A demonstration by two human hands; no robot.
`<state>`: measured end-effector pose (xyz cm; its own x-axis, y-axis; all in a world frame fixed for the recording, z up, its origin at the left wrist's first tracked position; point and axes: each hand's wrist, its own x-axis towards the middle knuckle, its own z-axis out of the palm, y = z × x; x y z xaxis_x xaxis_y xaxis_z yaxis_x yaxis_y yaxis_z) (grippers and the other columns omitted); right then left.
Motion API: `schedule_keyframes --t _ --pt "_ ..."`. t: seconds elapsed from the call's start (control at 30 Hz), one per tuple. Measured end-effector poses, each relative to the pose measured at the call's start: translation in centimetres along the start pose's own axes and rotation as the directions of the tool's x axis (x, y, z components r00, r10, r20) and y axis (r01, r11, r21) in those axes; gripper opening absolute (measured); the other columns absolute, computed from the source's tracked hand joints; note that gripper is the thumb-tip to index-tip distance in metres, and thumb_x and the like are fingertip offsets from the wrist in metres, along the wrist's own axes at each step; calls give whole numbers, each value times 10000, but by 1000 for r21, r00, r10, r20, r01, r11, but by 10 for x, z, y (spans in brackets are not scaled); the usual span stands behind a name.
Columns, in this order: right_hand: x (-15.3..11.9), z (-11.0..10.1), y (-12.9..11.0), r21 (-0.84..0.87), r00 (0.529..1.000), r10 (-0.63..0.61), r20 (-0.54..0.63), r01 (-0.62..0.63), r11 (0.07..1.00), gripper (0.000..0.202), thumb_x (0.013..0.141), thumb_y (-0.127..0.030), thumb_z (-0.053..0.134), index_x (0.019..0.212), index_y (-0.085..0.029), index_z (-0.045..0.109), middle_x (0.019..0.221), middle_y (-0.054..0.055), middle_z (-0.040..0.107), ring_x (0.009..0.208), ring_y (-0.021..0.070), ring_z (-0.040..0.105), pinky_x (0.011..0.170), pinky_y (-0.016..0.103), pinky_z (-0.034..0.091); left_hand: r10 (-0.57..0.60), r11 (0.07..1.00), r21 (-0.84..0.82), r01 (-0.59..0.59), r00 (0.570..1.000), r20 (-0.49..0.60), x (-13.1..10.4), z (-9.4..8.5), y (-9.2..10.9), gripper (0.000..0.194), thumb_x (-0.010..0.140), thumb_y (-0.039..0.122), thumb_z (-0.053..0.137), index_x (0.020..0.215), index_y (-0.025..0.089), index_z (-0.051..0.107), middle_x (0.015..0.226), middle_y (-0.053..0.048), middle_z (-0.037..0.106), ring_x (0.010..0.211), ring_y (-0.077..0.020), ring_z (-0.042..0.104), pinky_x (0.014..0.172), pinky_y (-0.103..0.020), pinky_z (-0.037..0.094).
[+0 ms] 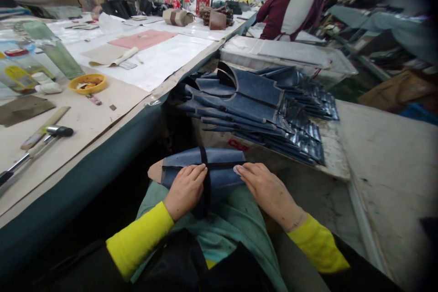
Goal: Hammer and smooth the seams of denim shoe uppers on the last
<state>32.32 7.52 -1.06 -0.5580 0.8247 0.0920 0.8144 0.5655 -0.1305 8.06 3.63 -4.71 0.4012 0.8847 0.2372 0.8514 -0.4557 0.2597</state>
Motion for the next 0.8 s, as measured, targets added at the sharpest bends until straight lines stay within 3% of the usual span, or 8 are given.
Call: schedule_keyframes --t 0.13,0.3,0.47,0.8 --pt "1 -1 -4 61 1000 9 -22 -8 998 293 904 -250 442 1146 -204 599 1040 82 608 947 208 526 831 354 472 -10 1000 18 10 999 -47 -8 -1 -4 385 859 120 426 1232 145 516 1264 -73 558 1114 -223 488 972 -386 393" --pt "24 2 -36 220 997 -78 -18 80 972 314 873 -225 489 1168 -164 580 1038 91 599 958 205 525 864 357 462 -25 998 50 29 996 -81 -19 -8 -10 355 876 168 447 1221 152 526 1236 -74 579 1120 -214 491 1002 -390 358" --pt "54 -2 -61 260 984 -171 -48 178 949 307 857 -187 507 1152 -165 588 1032 84 592 972 203 515 899 360 440 -60 996 60 65 994 -90 -23 -14 -13 337 884 182 438 1205 181 540 1202 -63 601 1111 -209 509 1028 -416 302" --pt "76 30 -71 247 957 -290 10 279 928 299 879 -225 503 1153 -151 596 973 83 574 924 197 512 857 337 459 -128 987 79 137 986 -103 -38 -22 -29 318 889 194 440 1187 189 551 1181 -70 616 1080 -219 531 938 -403 341"
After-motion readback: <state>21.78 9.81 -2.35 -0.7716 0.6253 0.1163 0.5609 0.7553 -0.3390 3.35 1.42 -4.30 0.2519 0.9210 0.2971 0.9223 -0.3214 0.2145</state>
